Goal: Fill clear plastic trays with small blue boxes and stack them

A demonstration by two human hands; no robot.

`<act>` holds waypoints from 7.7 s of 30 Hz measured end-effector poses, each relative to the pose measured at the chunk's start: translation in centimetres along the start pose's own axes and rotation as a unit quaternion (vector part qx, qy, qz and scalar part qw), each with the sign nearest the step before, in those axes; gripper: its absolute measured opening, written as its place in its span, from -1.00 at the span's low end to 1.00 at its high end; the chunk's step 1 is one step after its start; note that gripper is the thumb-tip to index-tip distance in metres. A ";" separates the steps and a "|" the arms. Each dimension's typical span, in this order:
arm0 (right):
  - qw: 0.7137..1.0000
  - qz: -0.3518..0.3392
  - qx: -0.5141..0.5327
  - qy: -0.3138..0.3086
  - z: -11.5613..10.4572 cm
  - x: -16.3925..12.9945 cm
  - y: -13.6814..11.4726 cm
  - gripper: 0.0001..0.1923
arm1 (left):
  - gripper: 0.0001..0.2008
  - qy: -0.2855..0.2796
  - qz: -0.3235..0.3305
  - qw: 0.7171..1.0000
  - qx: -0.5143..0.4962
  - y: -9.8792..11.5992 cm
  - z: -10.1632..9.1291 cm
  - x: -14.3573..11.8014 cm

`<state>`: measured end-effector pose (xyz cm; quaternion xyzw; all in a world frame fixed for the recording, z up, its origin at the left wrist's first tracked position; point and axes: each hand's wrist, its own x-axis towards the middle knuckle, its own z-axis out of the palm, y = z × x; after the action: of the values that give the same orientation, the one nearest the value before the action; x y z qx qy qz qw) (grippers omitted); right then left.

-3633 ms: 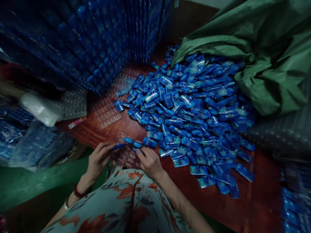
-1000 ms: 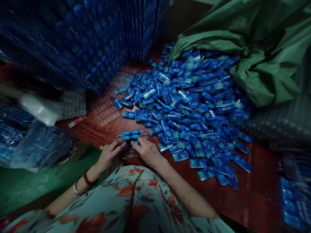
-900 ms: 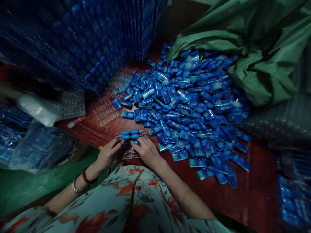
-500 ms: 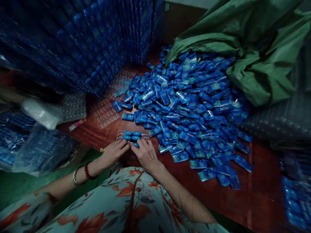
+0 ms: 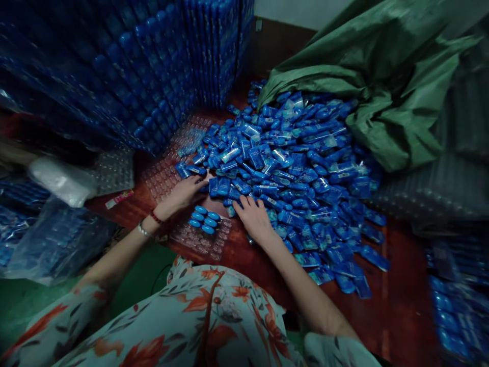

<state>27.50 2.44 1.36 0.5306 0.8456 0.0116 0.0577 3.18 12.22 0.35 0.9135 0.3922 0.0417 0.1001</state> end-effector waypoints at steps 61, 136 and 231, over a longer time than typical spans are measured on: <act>0.987 -0.036 0.054 0.146 -2.9 2.6 -3.8 -0.63 | -0.64 0.076 0.044 0.986 -0.145 0.0 0.1 -2.2; 0.988 0.028 0.150 -0.012 -1.2 4.5 0.9 -0.55 | -0.67 -0.017 -0.041 0.984 -0.174 -0.3 1.1 2.5; 0.925 0.234 0.269 0.132 -0.6 4.4 3.7 -0.75 | -0.79 0.240 -0.095 0.935 -0.243 -1.3 0.5 1.1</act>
<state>28.86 8.04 1.91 0.7025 0.6687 -0.1336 -0.2037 3.09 13.77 -0.38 0.7822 0.4678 0.3442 0.2253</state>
